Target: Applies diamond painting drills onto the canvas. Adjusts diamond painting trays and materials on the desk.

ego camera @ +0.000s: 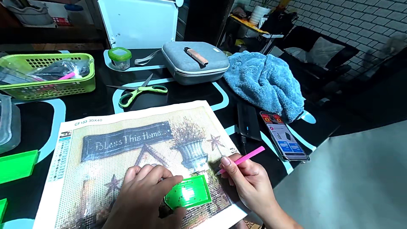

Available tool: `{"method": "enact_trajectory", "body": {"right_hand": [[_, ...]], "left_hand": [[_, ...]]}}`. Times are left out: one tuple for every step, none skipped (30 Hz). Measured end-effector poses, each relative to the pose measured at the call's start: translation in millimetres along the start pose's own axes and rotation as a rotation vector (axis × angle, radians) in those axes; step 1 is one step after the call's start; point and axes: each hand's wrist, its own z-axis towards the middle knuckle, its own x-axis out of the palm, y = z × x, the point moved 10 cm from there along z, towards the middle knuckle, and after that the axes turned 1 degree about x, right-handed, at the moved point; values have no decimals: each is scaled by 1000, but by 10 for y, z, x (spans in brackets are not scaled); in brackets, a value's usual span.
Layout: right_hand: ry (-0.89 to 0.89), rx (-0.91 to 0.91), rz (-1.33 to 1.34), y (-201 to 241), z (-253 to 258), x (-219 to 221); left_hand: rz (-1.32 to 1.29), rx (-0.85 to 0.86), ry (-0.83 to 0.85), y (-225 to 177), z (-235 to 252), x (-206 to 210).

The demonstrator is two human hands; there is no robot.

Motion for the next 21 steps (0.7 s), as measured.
{"method": "enact_trajectory", "body": {"right_hand": [[6,-8,-15,7,0,7],[11,-14,-30,13,-2,12],[13,-24,-46,20,-5,16],[16,-39,-62,28,-8,19],[20,-52,-81,35,-11,22],[28,-63,-104,45,-14,26],[41,-70,-127,58,-12,29],[63,-74,-147,74,-5,32],[88,-68,-161,92,13,32],[106,-55,-157,106,37,29],[110,-38,-127,119,63,26],[100,-23,-79,138,85,31],[86,-16,-21,164,101,51],[86,-15,33,192,112,95],[104,-21,76,223,113,163],[131,-32,98,247,112,236],[154,-44,93,259,111,298],[167,-53,71,258,110,334],[172,-58,44,250,110,347],[176,-61,17,240,110,346],[180,-64,-6,233,106,339]], "left_hand": [[1,0,-3,0,-2,-2],[2,0,-6,-1,-4,-4],[1,1,-7,-2,-4,-8],[1,2,-6,-2,-5,-9],[1,2,-4,0,-5,-9],[2,3,-3,-1,-5,-9],[4,4,-4,-1,-4,-9],[5,6,-5,-1,-4,-8],[10,10,-11,-3,-6,-6],[17,15,-19,-4,-9,-5],[20,20,-28,-4,-12,-6],[23,24,-36,-4,-14,-8],[24,27,-40,-4,-14,-8],[27,29,-46,-4,-13,-10],[31,32,-53,-3,-14,-11],[34,33,-61,-2,-17,-12],[42,35,-70,0,-18,-9],[50,39,-79,3,-20,-5],[58,46,-85,2,-19,-1],[67,50,-90,2,-17,0],[74,54,-100,4,-18,1]]}}
